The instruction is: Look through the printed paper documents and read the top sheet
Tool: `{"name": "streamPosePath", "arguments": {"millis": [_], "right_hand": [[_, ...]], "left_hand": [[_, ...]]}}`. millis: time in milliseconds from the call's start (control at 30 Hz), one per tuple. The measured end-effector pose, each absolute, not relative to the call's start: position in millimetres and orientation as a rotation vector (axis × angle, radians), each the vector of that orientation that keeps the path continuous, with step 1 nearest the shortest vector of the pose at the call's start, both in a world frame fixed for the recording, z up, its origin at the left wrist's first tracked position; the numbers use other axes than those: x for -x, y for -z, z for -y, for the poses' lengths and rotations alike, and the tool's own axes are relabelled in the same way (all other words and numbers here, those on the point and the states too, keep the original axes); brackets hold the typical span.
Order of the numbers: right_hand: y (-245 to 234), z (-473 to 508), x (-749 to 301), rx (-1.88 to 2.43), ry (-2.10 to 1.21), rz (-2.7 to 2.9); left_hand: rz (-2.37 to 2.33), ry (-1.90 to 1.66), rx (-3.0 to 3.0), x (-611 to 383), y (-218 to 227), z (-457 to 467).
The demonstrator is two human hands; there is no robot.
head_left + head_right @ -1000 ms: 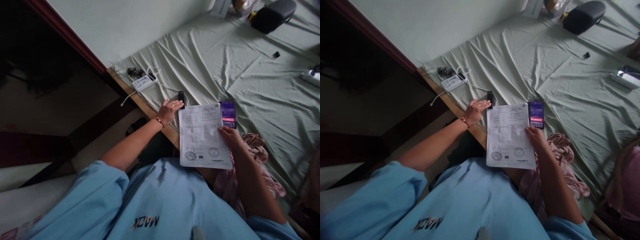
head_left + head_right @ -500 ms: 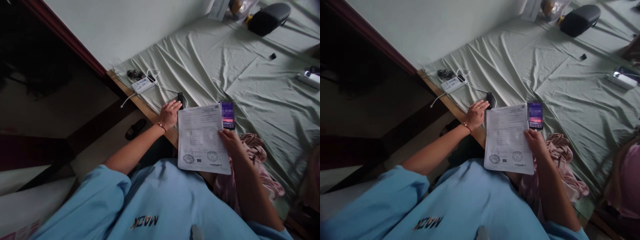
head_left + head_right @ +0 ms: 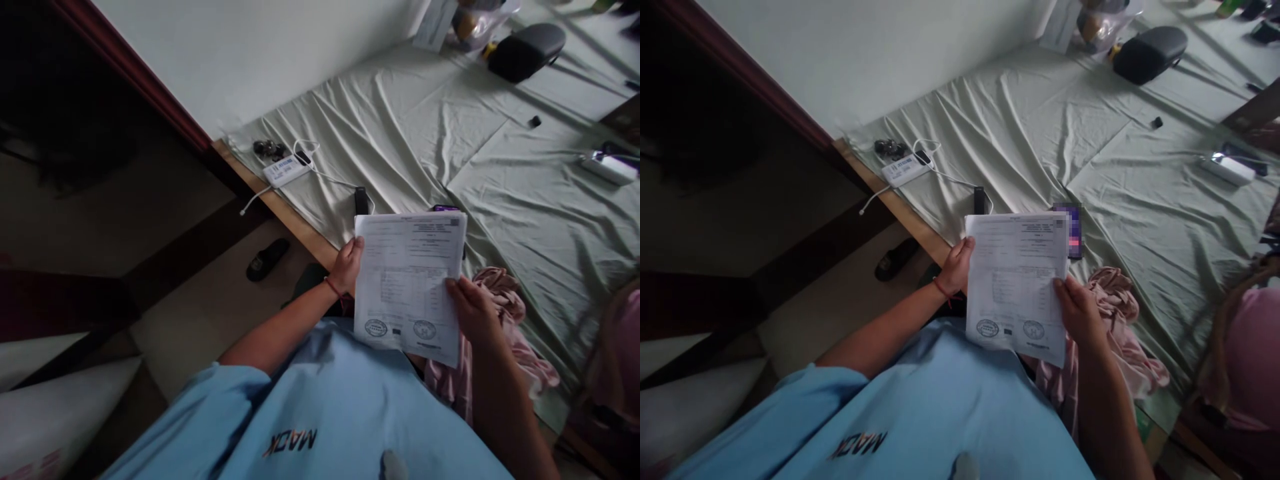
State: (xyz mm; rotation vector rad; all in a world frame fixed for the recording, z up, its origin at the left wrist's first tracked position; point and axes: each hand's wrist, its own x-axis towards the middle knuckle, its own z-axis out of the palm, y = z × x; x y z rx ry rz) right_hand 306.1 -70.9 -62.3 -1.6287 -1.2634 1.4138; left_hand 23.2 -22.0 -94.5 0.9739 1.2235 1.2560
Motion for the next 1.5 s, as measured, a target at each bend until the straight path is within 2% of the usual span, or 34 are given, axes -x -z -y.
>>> {"name": "streamPosePath", "arguments": {"millis": [300,567,800,1033,1267,1500], "right_hand": [[66,46,-287,1.586,-1.271,1.297],[66,30,-268,1.488,-1.325,1.304],[95,20,-264,1.535,-1.191,1.352],[103,28,-266,1.492,-1.256,1.277],[108,27,-265,1.555,-0.945,1.348],[116,24,-269,1.636,-0.832,1.441]], "left_hand": [[-1.184,-1.314,-0.804,-19,93,18],[-1.103,-1.302,-0.779,-4,106,9],[-1.301,-1.353,-0.916,13,121,5],[-1.629,-1.338,-1.189,20,136,7],[-1.697,-1.378,-1.31,18,144,5],[-1.766,-1.362,-1.423,17,145,5]]}}
